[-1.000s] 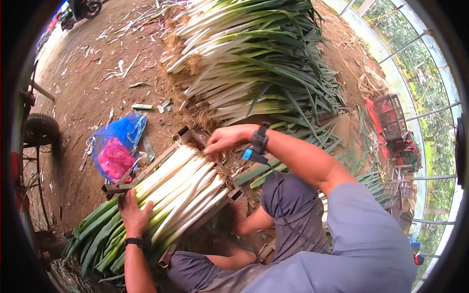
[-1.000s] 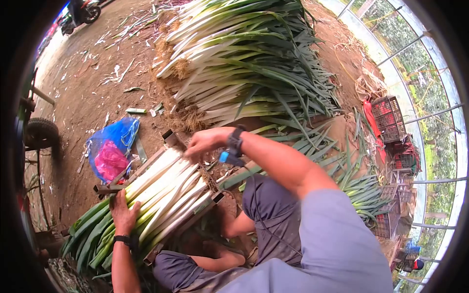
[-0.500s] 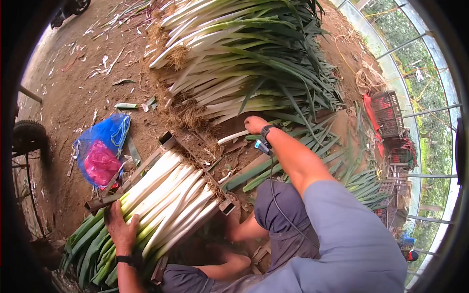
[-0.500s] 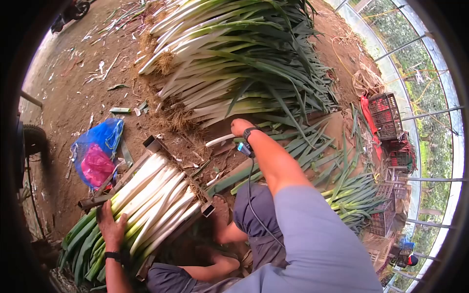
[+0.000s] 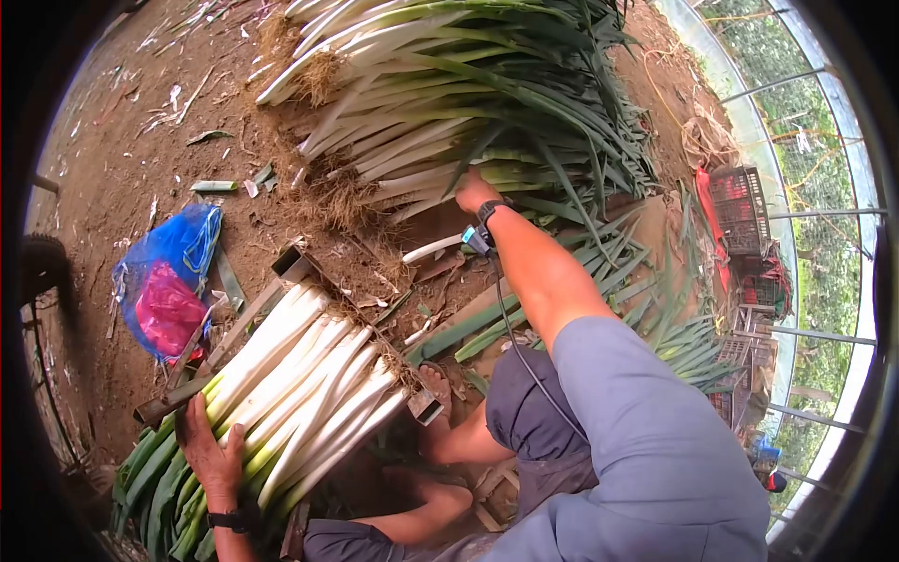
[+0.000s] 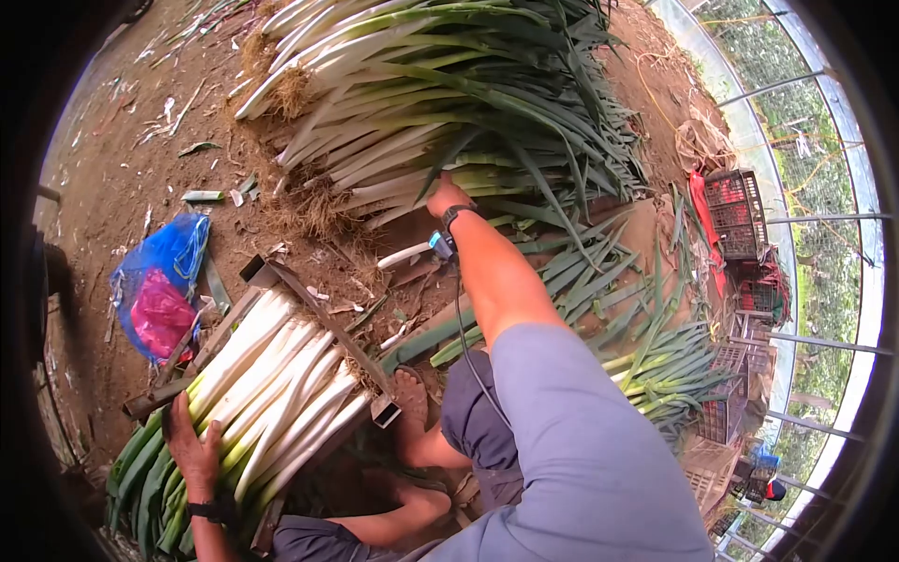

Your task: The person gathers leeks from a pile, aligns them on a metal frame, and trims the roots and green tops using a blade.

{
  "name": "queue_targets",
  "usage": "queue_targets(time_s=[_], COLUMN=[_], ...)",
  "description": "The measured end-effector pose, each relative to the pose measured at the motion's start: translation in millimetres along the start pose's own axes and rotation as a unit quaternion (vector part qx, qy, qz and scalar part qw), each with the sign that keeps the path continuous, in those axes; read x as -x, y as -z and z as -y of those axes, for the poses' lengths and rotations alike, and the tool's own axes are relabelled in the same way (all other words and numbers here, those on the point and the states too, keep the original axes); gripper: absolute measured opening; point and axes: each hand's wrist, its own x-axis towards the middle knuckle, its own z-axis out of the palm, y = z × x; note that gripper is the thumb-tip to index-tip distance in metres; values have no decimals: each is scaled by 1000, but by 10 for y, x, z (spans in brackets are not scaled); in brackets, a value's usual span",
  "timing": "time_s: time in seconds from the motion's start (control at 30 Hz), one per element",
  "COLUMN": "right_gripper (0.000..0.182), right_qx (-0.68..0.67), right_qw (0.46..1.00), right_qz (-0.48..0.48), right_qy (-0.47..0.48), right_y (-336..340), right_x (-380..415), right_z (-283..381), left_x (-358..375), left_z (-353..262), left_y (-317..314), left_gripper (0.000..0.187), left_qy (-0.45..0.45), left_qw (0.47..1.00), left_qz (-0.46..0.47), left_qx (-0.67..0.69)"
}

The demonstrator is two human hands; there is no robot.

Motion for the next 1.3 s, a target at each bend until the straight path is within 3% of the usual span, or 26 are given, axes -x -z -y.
queue_targets(time_s=[0.07,0.13,0.2,0.27,0.3,0.4,0.5,0.73,0.8,0.87,0.93,1.03,1.07,1.13,1.23,1.3], right_gripper=[72,69,59,46,33,29,30,23,24,34,36,26,27,19,33,40], right_qx=[61,183,165,252,261,250,354,336,284,229,209,-17,-70,-284,-295,-364], right_qw=[998,978,977,923,914,912,879,881,917,894,887,903,853,812,703,635], right_qz=[-16,-50,-91,-188,-201,-217,-192,-123,-37,-94,-121,-209,-321,-279,-462,-470], right_qy=[3,84,100,222,238,242,256,311,279,374,393,374,406,427,453,493], right_y=[26,43,34,2,-73,-383,-456,-486,-272,32,475,1304,1616,2403,3390,3771], right_x=[75,128,116,84,128,300,341,363,449,572,770,1240,1398,1827,2484,2830], right_z=[-50,-133,-175,-204,-200,-231,-254,-459,-451,-465,-306,63,155,314,278,150], left_x=[-1,3,11,-2,-17,7,-6,-2,-10,-5,-4,-15,-21,-67,-123,-107], left_z=[25,24,27,25,7,17,8,-86,-99,-108,-56,-10,9,43,-358,-680], left_y=[-14,-8,-12,-15,-19,16,2,66,66,50,1,-72,-87,-58,247,401], left_gripper=[81,81,81,81,81,81,80,76,76,75,76,77,77,80,68,50], left_qy=[3,5,6,1,1,13,-4,19,17,24,30,33,30,37,64,-7], left_qw=[1000,1000,1000,1000,1000,1000,1000,999,999,998,999,999,999,999,998,987], left_qz=[3,2,6,-2,-5,2,-12,-22,-31,-39,-28,-35,-25,10,10,-152], left_qx=[8,9,9,0,1,17,6,25,31,36,24,21,18,33,10,57])
